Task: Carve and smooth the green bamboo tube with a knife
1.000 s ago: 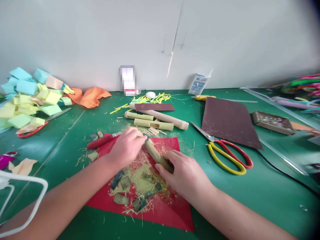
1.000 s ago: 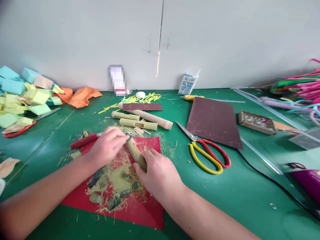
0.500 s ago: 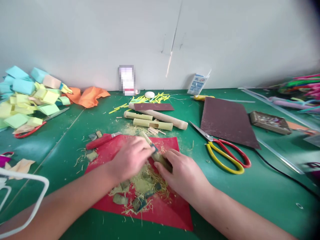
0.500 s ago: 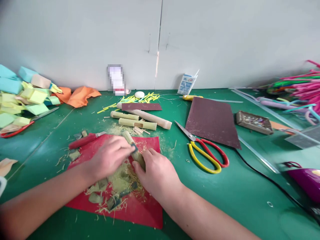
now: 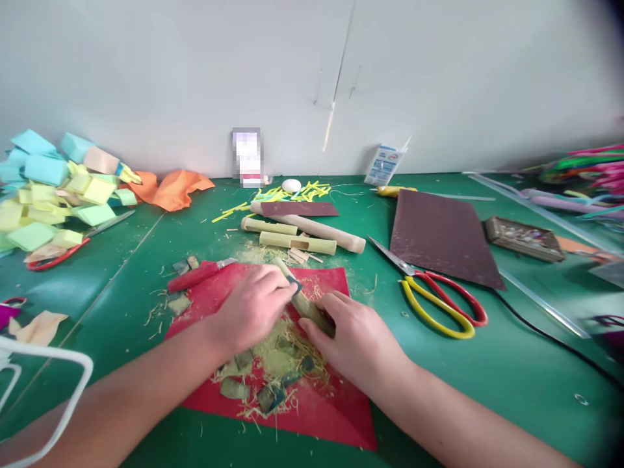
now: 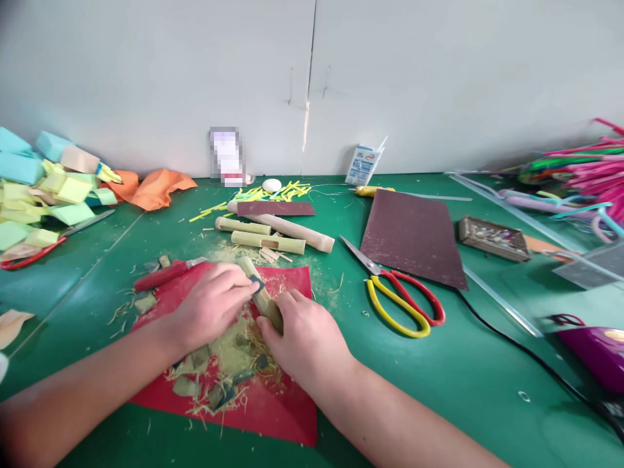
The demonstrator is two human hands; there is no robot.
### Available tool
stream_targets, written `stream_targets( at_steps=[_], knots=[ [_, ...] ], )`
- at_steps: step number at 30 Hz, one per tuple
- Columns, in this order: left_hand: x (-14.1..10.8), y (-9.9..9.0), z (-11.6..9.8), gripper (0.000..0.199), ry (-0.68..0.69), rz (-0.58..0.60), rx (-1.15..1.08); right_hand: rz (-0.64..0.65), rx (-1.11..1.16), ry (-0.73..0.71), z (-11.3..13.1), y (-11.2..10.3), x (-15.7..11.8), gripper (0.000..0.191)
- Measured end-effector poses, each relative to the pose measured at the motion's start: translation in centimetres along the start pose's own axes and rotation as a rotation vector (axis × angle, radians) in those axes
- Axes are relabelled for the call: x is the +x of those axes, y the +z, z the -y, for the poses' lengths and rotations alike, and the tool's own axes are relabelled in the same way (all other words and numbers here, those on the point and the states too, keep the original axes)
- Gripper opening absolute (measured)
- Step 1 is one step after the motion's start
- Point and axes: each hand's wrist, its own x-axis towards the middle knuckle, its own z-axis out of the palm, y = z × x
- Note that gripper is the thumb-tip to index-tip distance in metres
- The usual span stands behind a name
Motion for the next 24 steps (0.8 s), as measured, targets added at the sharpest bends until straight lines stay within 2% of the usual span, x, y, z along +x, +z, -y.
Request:
stream_targets(
  at_steps=[3, 8, 11, 15, 19, 22, 24],
  knots=[
    [-0.08, -0.03, 0.19, 0.02, -0.061, -0.062, 0.045, -0.009, -0.003, 0.009, -0.01, 0.01, -0.06, 0.024],
    [-0.17, -0.04, -0.2, 0.02, 0.007, 0.012, 0.004, -0.015, 0.004, -0.011, -0.01, -0.02, -0.06, 0.022],
    [-0.13, 0.05, -0.28, 0.019, -0.015, -0.044, 0.021, -0.012, 0.0, 0.015, -0.02, -0.01, -0.01, 0.023],
    [-0.14, 0.16, -0.22, 0.021, 0.024, 0.014, -0.014, -0.012, 0.003, -0.008, -0.04, 0.02, -0.04, 0.022],
    [-0.09, 0.09, -0.27, 0.02, -0.026, -0.063, 0.009, -0.009, 0.008, 0.005, -0.05, 0.04, -0.04, 0.024],
    [-0.11, 0.05, -0.5, 0.021, 0.026, 0.011, -0.044, -0.02, 0.009, -0.008, -0.02, 0.05, 0.04, 0.023],
    [-0.1, 0.05, -0.41, 0.021, 0.022, -0.003, -0.042, -0.023, 0.005, -0.011, 0.01, 0.03, 0.08, 0.022]
  ],
)
